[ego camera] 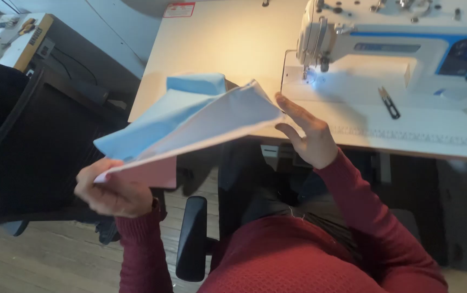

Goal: Trimming excess threads and aligning fabric pieces at a sewing station.

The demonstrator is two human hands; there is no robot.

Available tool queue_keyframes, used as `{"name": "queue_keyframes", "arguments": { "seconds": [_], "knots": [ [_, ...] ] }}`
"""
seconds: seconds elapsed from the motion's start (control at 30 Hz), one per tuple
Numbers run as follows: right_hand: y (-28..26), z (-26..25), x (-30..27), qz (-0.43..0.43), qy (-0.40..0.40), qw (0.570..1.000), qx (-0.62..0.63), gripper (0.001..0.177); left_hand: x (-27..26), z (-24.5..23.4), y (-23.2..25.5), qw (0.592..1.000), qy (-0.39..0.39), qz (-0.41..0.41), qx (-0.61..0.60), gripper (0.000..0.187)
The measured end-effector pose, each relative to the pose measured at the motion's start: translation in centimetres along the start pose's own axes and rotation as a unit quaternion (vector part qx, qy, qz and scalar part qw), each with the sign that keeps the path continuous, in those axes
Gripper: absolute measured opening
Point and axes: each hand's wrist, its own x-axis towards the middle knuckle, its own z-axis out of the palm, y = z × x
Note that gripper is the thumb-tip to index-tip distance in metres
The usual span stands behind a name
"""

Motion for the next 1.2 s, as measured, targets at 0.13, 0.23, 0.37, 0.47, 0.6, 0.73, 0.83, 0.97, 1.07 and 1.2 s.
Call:
{"name": "queue_keyframes", "arguments": {
  "seconds": [0.13, 0.23, 0.37, 0.47, 0.6, 0.73, 0.83, 0.97, 1.07, 1.2],
  "knots": [
    [-3.0, 1.0, -2.7, 0.064, 0.041, 0.990, 0.117, 0.040, 3.3, -4.6, 4.0, 0.995, 0.027, -0.042, 0.086, 0.032],
    [-6.6, 0.4, -4.4, 0.057, 0.116, 0.970, 0.205, 0.025, 5.4, -7.8, 6.5, 0.990, -0.009, -0.136, 0.045, 0.036],
    [-11.6, -1.9, -6.1, -0.016, 0.180, 0.967, 0.179, 0.023, 5.2, -11.3, 5.4, 0.939, -0.140, -0.277, -0.150, 0.035],
    [-15.0, -3.3, -7.5, -0.043, 0.202, 0.969, 0.135, 0.026, 4.9, -12.8, 4.3, 0.868, -0.269, -0.346, -0.231, 0.037],
    [-20.3, -4.8, -10.0, -0.100, 0.206, 0.973, 0.013, 0.028, 7.1, -12.5, 7.2, 0.829, -0.392, -0.294, -0.270, 0.043],
    [-25.5, -4.7, -12.2, -0.104, 0.167, 0.979, -0.049, 0.026, 10.3, -11.2, 12.6, 0.810, -0.449, -0.078, -0.369, 0.033],
    [-28.8, -4.9, -13.7, -0.081, 0.110, 0.987, -0.081, 0.024, 10.0, -8.4, 16.0, 0.801, -0.404, 0.140, -0.418, 0.029],
    [-32.1, -5.9, -16.5, -0.011, 0.057, 0.994, -0.092, 0.021, 6.5, -6.9, 17.7, 0.686, -0.432, 0.129, -0.571, 0.017],
    [-33.6, -6.7, -18.4, 0.019, 0.044, 0.994, -0.103, 0.020, 4.1, -7.6, 18.4, 0.593, -0.465, 0.073, -0.653, 0.016],
    [-35.9, -7.2, -19.6, 0.016, 0.019, 0.993, -0.116, 0.019, 2.1, -9.2, 19.7, 0.503, -0.497, 0.000, -0.707, 0.023]
  ]
}}
